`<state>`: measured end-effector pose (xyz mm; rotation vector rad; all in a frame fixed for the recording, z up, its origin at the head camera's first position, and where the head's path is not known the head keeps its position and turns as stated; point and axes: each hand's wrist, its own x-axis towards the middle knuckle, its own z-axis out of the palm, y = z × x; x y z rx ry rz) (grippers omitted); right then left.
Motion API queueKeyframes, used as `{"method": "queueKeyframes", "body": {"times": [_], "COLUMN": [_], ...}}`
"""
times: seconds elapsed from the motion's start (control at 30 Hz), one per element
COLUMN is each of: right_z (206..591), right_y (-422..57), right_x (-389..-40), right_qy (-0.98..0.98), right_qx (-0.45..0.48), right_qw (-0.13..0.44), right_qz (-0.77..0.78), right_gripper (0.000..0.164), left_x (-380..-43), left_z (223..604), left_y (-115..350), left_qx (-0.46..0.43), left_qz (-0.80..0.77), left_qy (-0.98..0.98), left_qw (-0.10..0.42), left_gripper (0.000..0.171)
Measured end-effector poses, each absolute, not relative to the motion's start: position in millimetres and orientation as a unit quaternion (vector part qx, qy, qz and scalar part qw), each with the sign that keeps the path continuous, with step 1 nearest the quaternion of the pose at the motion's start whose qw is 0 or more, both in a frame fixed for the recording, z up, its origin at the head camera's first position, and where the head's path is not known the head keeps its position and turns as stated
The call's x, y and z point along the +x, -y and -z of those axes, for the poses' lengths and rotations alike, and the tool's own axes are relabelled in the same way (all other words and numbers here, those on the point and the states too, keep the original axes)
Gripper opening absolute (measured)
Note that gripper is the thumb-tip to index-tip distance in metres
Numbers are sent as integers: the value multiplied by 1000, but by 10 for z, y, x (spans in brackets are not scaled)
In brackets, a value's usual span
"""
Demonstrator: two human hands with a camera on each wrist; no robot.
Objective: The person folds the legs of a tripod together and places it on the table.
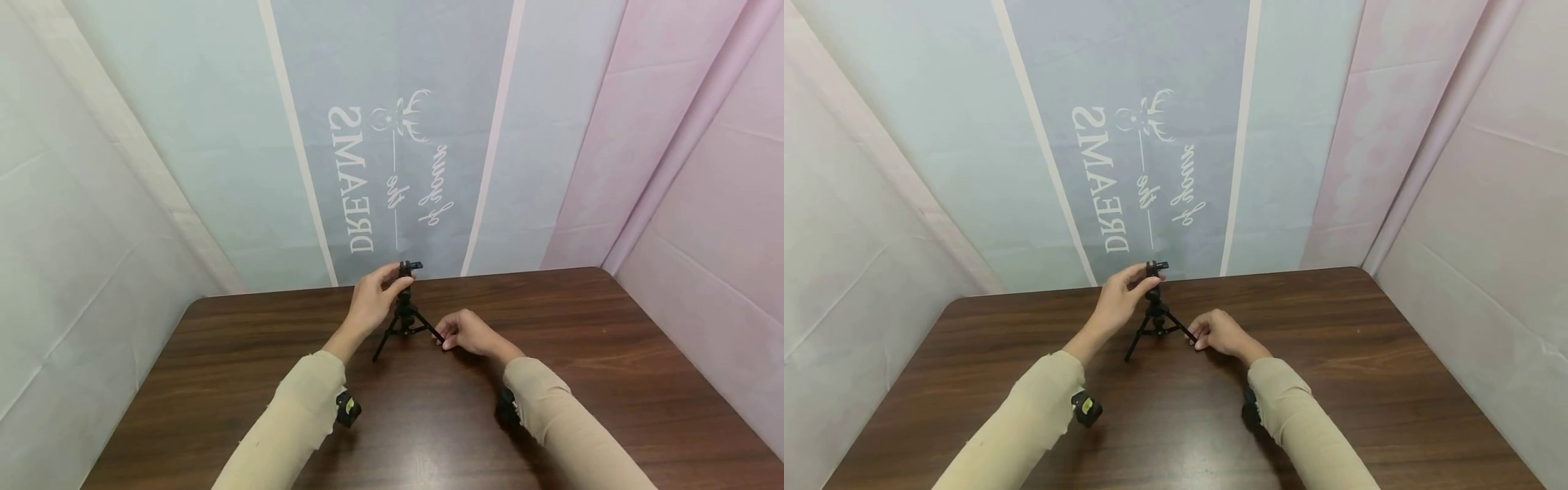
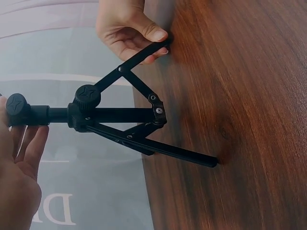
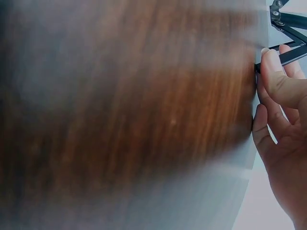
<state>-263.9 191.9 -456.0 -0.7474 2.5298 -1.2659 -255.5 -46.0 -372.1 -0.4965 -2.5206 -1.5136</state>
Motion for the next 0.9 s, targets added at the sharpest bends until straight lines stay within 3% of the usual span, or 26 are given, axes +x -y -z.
{"method": "queueKeyframes", "body": {"times": [0.57,0.9], "right_z": [4590,4590], "right_y": [-1823,-1796], "right_x": [-2621,-2618], "right_qy": [-866,-872], "right_qx": [-230,-220], "right_qw": [100,99], "right_qz": [434,426], "right_gripper": [17,18], "left_x": [-2565,-2547], "left_z": [3752,3738], "left_y": [479,557], "left_qx": [-156,-156], "left_qz": [531,532], "left_qy": [829,830], "left_qw": [88,62], "left_gripper": [37,43]}}
